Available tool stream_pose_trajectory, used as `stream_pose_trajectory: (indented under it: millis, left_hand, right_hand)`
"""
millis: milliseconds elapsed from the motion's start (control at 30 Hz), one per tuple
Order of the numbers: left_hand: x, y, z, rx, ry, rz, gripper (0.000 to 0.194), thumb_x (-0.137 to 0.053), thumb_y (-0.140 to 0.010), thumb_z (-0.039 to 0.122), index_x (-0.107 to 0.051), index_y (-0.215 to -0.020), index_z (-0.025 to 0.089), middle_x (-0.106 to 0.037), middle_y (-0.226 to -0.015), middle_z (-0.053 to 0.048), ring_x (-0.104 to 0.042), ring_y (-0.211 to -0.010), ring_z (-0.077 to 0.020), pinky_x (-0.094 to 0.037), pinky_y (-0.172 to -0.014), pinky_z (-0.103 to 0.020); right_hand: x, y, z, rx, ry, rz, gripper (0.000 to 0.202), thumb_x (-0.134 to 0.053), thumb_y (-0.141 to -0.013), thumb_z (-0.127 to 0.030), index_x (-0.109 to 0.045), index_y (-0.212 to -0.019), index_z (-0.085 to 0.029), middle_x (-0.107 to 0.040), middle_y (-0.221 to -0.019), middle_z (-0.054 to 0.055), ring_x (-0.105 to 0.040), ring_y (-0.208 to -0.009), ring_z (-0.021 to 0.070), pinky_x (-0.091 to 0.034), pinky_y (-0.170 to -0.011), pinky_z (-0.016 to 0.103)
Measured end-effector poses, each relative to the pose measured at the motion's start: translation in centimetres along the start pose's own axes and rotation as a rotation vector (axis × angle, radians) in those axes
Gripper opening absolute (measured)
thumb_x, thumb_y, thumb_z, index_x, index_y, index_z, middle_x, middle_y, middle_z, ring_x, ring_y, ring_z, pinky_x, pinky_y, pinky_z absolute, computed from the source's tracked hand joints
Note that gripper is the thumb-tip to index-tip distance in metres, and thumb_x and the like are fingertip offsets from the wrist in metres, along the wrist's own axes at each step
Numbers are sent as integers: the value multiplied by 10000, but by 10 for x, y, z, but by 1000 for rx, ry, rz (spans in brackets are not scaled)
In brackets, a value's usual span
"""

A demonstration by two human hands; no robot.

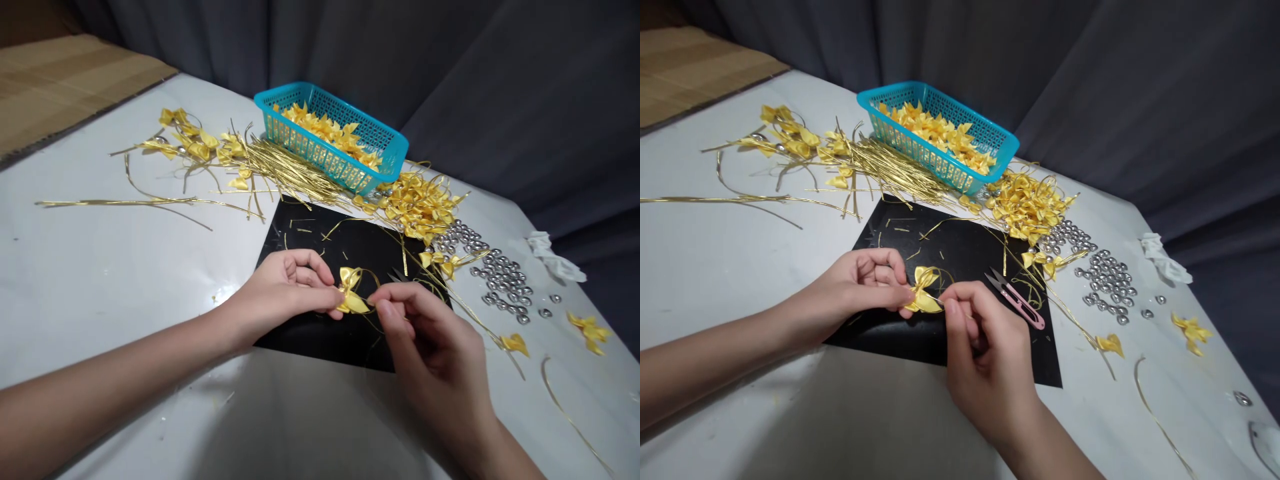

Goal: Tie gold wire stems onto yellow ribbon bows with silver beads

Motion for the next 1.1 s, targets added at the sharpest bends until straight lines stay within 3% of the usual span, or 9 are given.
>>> stream_pose_trajectory:
  millis: [500, 833, 1100]
  left_hand:
    - [0, 0, 0, 9, 27, -10, 233, -739, -587, 49, -532, -633, 144, -675, -527, 10, -635, -522, -72, -439, -530, -124]
    - [0, -1, -1, 0, 37, -7, 271, -778, -553, 66, -528, -624, 141, -667, -530, 12, -632, -522, -75, -454, -539, -133]
    - [-2, 0, 0, -4, -12, 21, 264, -756, -550, 33, -524, -612, 143, -662, -531, 16, -624, -516, -74, -442, -530, -133]
  right_hand:
    - [-2, -1, 0, -18, -45, -62, 140, -426, -884, -215, -531, -796, -188, -284, -531, -67, -252, -430, 76, -203, -374, 198]
    - [-4, -4, 1, -228, -225, -108, 165, -454, -865, -302, -520, -769, -186, -311, -480, -83, -283, -371, 61, -200, -345, 183]
    - [-2, -1, 3, -273, -194, -123, 184, -455, -878, -329, -526, -791, -183, -295, -497, -81, -265, -398, 59, -200, -356, 175]
Point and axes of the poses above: each hand's wrist, its own y-axis away from the middle knuckle, its own x-axis out of the back of the hand, z = x × y, the point moved 1 cm from there along -y, towards the middle knuckle
